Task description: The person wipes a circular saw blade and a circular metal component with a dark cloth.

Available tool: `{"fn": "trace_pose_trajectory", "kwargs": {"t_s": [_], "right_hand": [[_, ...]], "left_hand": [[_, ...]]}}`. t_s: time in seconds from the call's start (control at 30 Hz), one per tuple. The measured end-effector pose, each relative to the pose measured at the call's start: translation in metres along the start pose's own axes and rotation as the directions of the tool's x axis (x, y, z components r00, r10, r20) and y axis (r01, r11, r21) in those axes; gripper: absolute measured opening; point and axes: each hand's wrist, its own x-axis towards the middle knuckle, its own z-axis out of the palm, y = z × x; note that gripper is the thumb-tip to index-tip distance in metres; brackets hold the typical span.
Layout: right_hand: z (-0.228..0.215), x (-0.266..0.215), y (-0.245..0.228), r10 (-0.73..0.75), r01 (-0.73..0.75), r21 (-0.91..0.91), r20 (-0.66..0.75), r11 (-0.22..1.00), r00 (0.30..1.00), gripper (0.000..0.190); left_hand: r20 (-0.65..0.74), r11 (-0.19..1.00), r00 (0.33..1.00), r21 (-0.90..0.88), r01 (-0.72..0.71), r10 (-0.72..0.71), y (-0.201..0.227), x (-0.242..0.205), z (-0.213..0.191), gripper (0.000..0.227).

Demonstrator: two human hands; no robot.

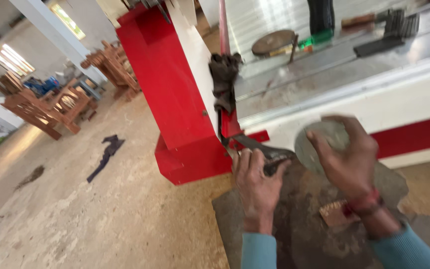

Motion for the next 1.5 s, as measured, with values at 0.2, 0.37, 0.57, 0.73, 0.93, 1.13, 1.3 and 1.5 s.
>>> {"fn": "trace_pose_trajectory", "kwargs": {"t_s": [0.2,0.37,0.57,0.73,0.93,1.13,1.3,1.5], "right_hand": [[-0.002,-0.003,-0.002,0.083,-0.082,-0.040,0.024,0.996,0.996,0.037],[0.007,-0.003,0.009,-0.038,0.037,-0.079,-0.004,0.996,0.999,0.035],[0.001,0.000,0.004,0.122,-0.122,-0.004,0.028,0.992,0.992,0.039],[0.017,0.012,0.017,-0.007,0.008,-0.086,0.013,0.996,1.000,0.036],[0.008,-0.001,0.013,0.044,-0.045,-0.036,-0.008,0.998,0.999,0.036],[-0.005,-0.005,0.007,0.130,-0.129,-0.023,0.052,0.991,0.990,0.040],[0.010,0.006,0.005,0.171,-0.171,0.007,0.029,0.985,0.985,0.034],[0.002,0.002,0.002,-0.064,0.063,-0.017,-0.022,0.998,0.998,0.032]], "left_hand": [[0.002,1.000,1.000,-0.012,-0.008,0.008,0.001,0.005,-0.001,0.055],[0.025,1.000,1.000,0.001,0.017,-0.017,-0.002,-0.003,0.003,0.056],[0.036,0.999,0.999,0.006,0.034,-0.034,0.000,0.005,0.002,0.056],[0.013,1.000,1.000,0.000,-0.004,0.004,-0.002,0.001,0.003,0.056],[0.002,1.000,1.000,0.009,-0.009,0.009,-0.004,0.000,0.002,0.057],[0.007,1.000,1.000,-0.007,-0.006,0.006,0.000,0.005,0.000,0.057],[0.034,1.000,0.999,-0.013,0.005,-0.005,-0.001,0.000,0.001,0.055],[0.001,1.000,1.000,-0.007,-0.008,0.008,0.001,0.005,-0.001,0.056]]}}
